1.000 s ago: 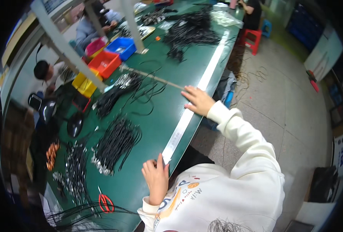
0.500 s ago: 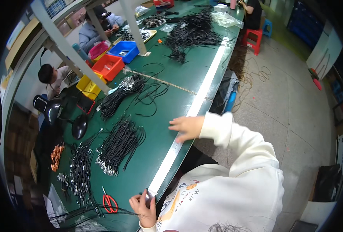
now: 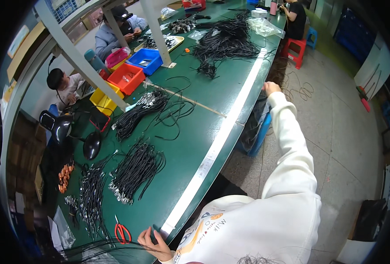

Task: The person aligns wires against a ruler on a workbench and cuts them using wire cutters.

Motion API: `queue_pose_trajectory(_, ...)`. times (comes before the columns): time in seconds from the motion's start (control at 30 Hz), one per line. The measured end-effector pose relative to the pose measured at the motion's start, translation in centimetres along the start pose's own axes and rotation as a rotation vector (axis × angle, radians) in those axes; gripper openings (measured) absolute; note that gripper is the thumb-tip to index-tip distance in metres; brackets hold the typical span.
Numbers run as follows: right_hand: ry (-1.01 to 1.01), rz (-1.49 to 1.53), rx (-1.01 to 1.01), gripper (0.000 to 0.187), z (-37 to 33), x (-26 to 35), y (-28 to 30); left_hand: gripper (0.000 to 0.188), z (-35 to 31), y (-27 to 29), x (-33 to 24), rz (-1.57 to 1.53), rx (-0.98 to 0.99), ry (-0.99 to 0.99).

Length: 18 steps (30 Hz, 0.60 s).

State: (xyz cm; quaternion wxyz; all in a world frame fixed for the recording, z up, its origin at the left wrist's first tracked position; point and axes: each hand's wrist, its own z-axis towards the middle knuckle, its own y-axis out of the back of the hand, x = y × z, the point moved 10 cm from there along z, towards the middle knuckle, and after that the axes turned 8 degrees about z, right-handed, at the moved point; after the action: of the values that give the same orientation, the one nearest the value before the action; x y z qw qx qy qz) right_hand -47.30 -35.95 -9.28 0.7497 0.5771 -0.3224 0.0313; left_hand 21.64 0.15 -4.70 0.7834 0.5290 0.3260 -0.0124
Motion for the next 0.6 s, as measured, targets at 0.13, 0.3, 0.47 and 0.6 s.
queue_pose_trajectory(0.13, 0.101, 0.966, 0.132, 0.025, -1.1, 1.7, 7.2, 0.019, 0.6, -0.2, -2.0, 0.088, -0.052, -0.168)
queue_pose_trajectory(0.3, 0.41, 1.178, 0.162, 0.036, -7.6, 17.2, 20.2, 0.017, 0.7, -0.6, -2.2, 0.12, -0.082, -0.205)
queue_pose_trajectory(0.47, 0.517, 1.246, 0.297, 0.034, -2.4, 24.2, 21.3, 0.016, 0.7, -0.7, -2.2, 0.115, -0.115, -0.169)
queue_pose_trajectory(0.6, 0.64, 1.347, 0.089, 0.032, 7.0, 27.2, 21.0, 0.015, 0.2, -0.2, -1.8, 0.146, -0.139, -0.157)
